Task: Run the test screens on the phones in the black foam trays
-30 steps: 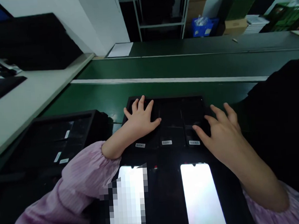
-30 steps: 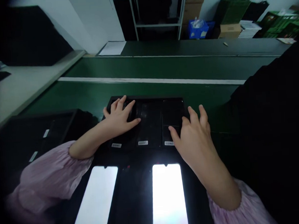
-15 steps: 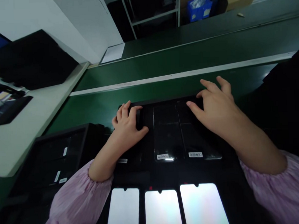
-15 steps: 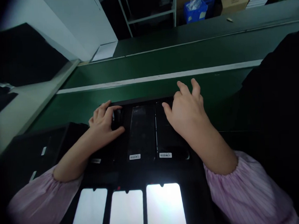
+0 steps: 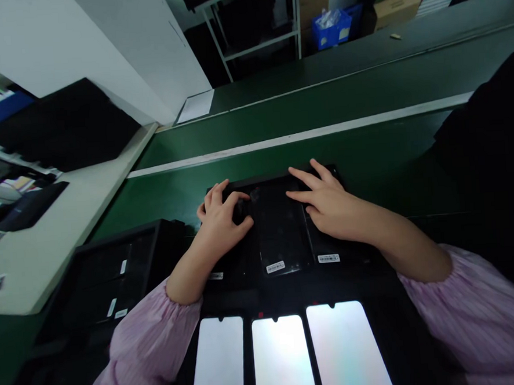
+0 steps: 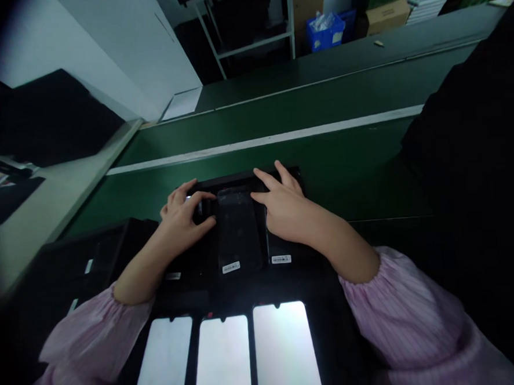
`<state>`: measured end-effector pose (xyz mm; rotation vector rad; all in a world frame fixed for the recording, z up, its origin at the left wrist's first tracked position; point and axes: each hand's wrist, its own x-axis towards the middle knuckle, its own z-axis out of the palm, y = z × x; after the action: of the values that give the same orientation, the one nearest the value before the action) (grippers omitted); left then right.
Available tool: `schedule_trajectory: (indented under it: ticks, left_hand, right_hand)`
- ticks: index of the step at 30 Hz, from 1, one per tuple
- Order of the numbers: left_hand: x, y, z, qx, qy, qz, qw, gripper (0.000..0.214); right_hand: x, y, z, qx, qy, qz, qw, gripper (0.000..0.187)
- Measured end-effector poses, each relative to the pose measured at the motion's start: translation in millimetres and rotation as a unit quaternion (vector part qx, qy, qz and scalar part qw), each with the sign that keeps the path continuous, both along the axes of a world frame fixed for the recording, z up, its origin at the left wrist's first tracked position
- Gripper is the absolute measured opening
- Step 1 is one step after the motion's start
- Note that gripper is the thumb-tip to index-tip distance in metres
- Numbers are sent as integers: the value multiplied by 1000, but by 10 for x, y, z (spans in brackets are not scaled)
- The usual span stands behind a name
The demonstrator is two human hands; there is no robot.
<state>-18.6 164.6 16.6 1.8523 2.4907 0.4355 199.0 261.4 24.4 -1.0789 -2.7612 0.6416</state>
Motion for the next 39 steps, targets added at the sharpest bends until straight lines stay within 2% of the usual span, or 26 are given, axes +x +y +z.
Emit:
schedule_trajectory:
  ticks: [2, 5, 8, 11, 14, 17, 19, 22, 25, 32, 39]
  left_hand:
    - [22, -15, -12, 67, 14, -27, 997, 27]
    - [113, -59, -7, 147, 56, -152, 976, 29]
    - [213, -94, -10, 122, 106, -295, 942, 34]
    - [272, -80, -34, 113, 132, -346, 922, 36]
    - [298, -37, -56, 121, 143, -352, 917, 36]
    - [302, -6, -69, 115, 139, -336, 924, 36]
    - [292, 0, -74, 111, 131, -331, 928, 35]
    - [278, 1, -73, 111, 119, -326, 931, 35]
    - [286, 1, -64, 112, 119, -325, 932, 36]
    - [292, -27, -81, 100, 117, -315, 937, 36]
    - [253, -56, -65, 92, 79, -328, 937, 41]
  right_hand:
    - [-1, -19, -3, 6, 9, -3, 1000, 55]
    - [69, -116, 1, 81, 29, -22, 996, 35]
    - [254, -225, 7, 202, 45, -59, 977, 30]
    - [440, -291, -10, 265, 39, -114, 957, 32]
    - [471, -311, -36, 249, 12, -129, 960, 29]
    - [355, -285, -16, 235, -9, -134, 963, 29]
    - [262, -229, 47, 196, -28, -147, 969, 30]
    - [184, -84, 183, 108, -61, -203, 971, 35]
    - [183, 43, 267, 57, -49, -231, 970, 42]
    - [123, -17, 158, 106, -40, -207, 972, 42]
    - [225, 281, 136, 45, 27, -191, 980, 46]
